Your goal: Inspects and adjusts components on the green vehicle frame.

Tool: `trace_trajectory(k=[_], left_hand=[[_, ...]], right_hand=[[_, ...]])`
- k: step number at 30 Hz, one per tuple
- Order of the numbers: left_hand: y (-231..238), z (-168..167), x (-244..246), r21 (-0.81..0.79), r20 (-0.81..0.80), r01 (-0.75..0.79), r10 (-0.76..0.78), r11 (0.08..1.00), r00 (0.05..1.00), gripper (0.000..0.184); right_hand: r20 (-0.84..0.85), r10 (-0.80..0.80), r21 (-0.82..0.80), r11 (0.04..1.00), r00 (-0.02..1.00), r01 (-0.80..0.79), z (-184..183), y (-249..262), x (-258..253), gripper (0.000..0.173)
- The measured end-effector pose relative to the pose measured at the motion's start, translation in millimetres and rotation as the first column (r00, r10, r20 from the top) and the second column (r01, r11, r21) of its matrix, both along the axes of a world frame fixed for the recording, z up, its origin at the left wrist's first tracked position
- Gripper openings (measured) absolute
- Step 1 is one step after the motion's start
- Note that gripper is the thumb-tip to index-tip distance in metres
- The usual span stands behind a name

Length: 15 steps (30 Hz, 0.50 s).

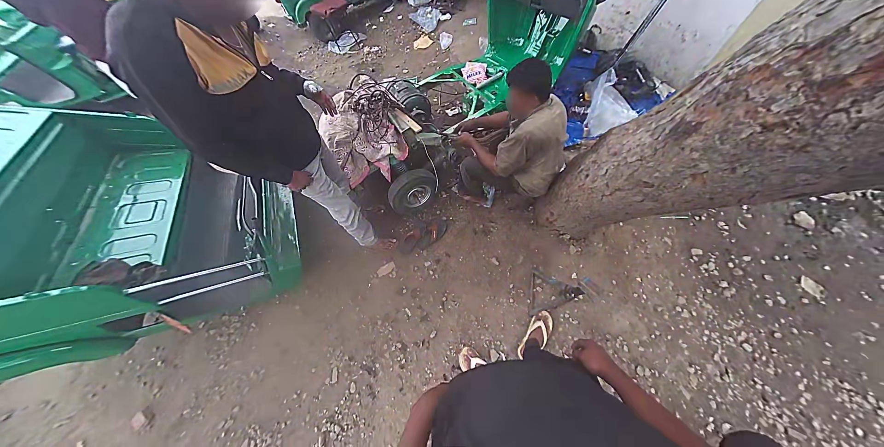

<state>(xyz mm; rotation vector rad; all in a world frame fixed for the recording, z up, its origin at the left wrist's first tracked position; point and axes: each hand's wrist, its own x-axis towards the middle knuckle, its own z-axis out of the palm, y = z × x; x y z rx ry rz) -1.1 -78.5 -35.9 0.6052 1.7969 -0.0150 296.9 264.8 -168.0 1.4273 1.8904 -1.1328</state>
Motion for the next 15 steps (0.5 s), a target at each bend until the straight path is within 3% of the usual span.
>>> trace_trajectory(k=[3, 6, 15], left_hand=[[1, 15, 3, 0.097, 0.091, -0.046, 0.037, 0.994, 0.995, 0.042], [-9, -6, 8, 0.178, 0.052, -0.024, 0.015, 0.984, 0.999, 0.041], [-8, -31, 17, 0.001, -0.164, 0.035, -0.034, 0.999, 0.986, 0.037]], right_hand=[[-0.019, 0.013, 0.007, 1.0, 1.0, -0.012, 5, -2, -2, 0.027], [-0.008, 0.025, 0.003, 1.0, 1.0, -0.025, 7, -2, -3, 0.027], [-0.004, 0.073, 0.006, 0.997, 0.997, -0.073, 4, -2, -16, 0.026]])
